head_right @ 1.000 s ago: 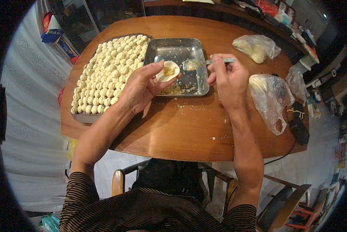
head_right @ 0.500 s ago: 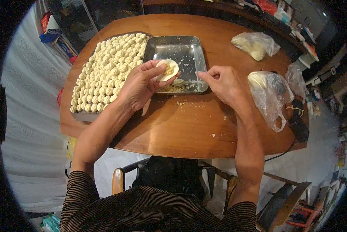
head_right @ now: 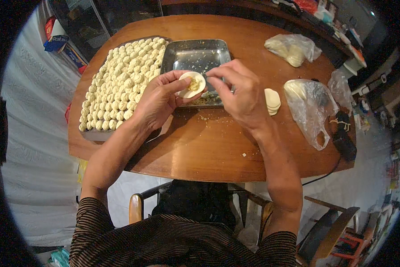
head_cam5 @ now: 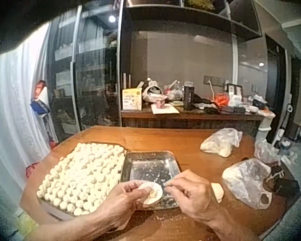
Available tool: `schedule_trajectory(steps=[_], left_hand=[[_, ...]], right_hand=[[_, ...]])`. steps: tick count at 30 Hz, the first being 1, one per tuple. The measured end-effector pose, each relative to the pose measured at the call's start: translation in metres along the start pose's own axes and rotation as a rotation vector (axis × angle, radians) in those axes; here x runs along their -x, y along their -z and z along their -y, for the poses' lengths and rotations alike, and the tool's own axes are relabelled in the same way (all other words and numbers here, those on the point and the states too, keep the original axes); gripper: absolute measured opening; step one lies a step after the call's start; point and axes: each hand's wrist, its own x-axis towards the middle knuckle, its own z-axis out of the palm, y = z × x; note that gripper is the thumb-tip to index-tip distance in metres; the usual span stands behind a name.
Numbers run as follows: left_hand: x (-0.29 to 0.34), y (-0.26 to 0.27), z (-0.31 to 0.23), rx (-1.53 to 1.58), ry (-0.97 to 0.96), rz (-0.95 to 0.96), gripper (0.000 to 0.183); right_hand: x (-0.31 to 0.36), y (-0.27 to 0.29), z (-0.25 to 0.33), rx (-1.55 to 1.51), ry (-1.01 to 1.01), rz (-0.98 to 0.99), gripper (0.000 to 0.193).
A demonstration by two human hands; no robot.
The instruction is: Filling and folding small dough wrappers to create pastries or dumplings.
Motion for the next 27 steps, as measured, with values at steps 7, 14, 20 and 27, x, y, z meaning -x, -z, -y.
schedule_trajectory(steps=[7, 14, 20, 27], left_hand=[[-0.003, 0.003, 0.004, -0.039, -0.001, 0.038, 0.024], [-0.001, 0.003, 0.003, -0.088, 0.013, 0.033, 0.026], [-0.003, 0.004, 0.005, -0.068, 0.010, 0.059, 0.027], [-0.002, -0.001, 0.002, 0.028, 0.021, 0.032, 0.025]], right_hand=[[0.001, -0.007, -0.008, 0.100, 0.150, 0.048, 0.016], [-0.001, -0.005, -0.004, 0.140, 0.140, 0.087, 0.013], [-0.001, -0.005, -0.003, 0.114, -0.001, -0.003, 0.012], [0.000, -0.001, -0.012, 0.193, -0.088, 0.034, 0.008]])
